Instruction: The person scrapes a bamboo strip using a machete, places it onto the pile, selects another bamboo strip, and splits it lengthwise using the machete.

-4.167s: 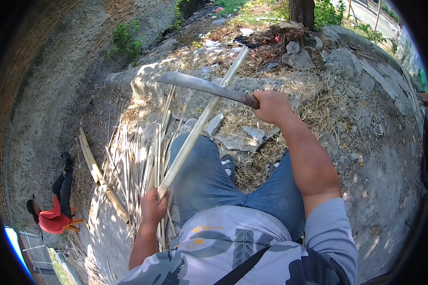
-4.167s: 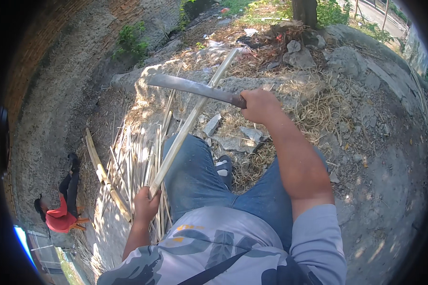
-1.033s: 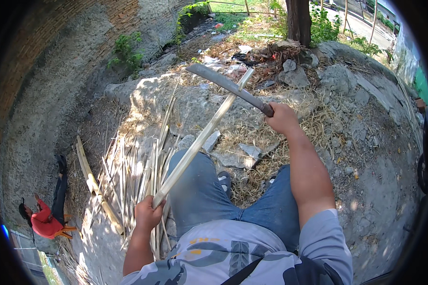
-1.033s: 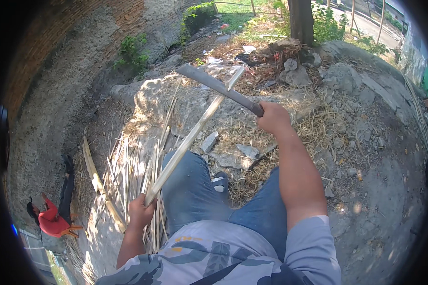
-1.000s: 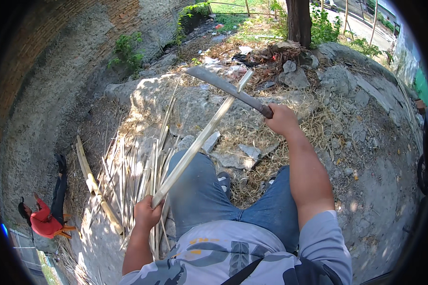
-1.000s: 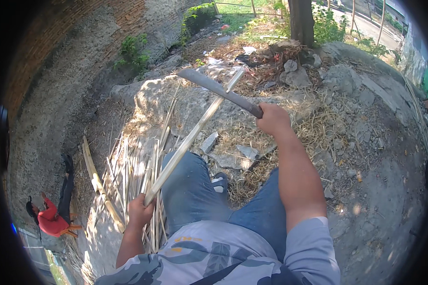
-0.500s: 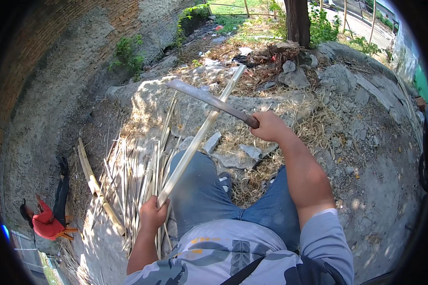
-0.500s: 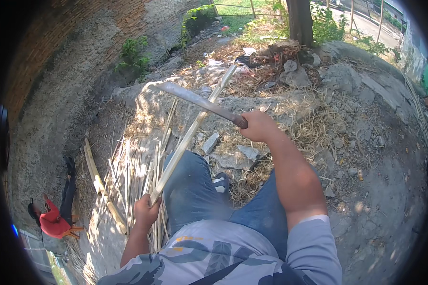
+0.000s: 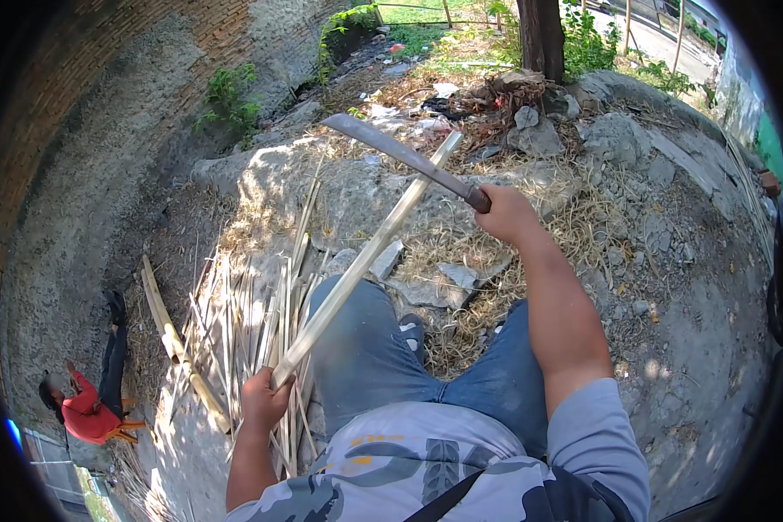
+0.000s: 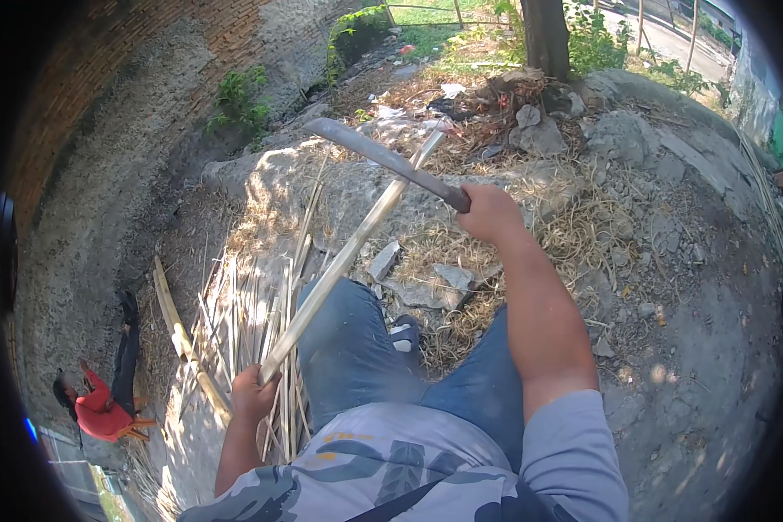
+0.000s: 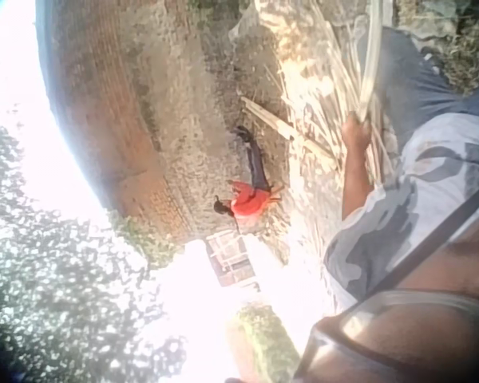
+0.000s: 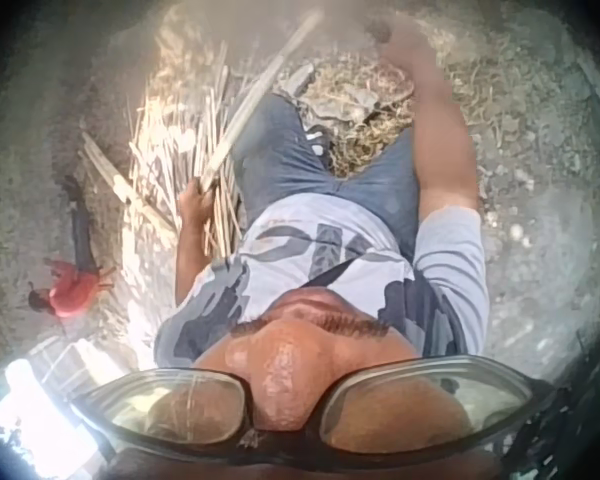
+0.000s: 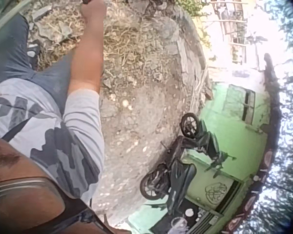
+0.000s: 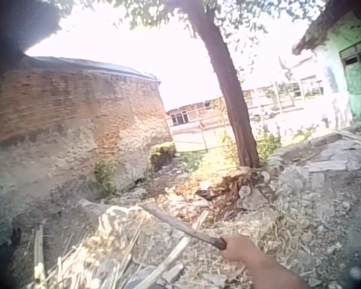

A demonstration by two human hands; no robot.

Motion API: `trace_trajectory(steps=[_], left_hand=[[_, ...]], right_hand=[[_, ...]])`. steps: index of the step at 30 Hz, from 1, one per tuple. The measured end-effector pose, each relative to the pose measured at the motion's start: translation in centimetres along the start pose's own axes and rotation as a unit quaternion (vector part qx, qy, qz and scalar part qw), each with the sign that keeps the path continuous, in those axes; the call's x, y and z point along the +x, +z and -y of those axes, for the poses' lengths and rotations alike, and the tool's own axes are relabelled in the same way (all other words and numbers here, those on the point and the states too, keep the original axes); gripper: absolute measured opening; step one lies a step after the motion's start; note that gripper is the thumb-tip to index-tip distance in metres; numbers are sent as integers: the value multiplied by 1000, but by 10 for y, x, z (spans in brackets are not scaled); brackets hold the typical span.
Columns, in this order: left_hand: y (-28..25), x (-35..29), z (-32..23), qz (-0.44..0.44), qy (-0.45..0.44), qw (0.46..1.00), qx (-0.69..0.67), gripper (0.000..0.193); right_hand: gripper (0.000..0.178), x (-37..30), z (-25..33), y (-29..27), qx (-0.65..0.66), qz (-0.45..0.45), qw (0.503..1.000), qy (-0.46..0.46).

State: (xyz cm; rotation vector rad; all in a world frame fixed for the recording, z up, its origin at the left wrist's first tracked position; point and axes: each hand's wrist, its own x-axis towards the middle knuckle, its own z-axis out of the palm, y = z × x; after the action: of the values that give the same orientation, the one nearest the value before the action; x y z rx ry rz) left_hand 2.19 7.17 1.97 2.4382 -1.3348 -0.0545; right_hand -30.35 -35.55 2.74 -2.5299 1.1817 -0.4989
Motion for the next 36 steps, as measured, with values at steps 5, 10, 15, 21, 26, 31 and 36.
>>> trace_trajectory(steps=[5, 10, 15, 21, 26, 31, 36], left_hand=[[-8, 1, -3, 0, 17, 999, 31, 30], [3, -14, 6, -14, -9, 1000, 13, 34], [10, -14, 1, -16, -7, 999, -36, 33], [15, 0, -17, -10, -27, 1000, 9, 34], [26, 11, -26, -12, 4, 1000, -3, 35], [14, 5, -6, -26, 2, 1000, 11, 37], [-25, -8, -2, -14, 6, 999, 45, 38]], right_hand=[[26, 0, -5, -1, 35, 2, 993, 113], [31, 1, -3, 10, 93, 24, 993, 64], [38, 6, -5, 18, 176, 91, 975, 103], [37, -3, 20, 4, 87, 111, 989, 37], [23, -13, 65, 11, -88, 123, 982, -115], [20, -5, 41, 16, -114, 33, 981, -151], [24, 2, -1, 4, 22, -12, 991, 128]])
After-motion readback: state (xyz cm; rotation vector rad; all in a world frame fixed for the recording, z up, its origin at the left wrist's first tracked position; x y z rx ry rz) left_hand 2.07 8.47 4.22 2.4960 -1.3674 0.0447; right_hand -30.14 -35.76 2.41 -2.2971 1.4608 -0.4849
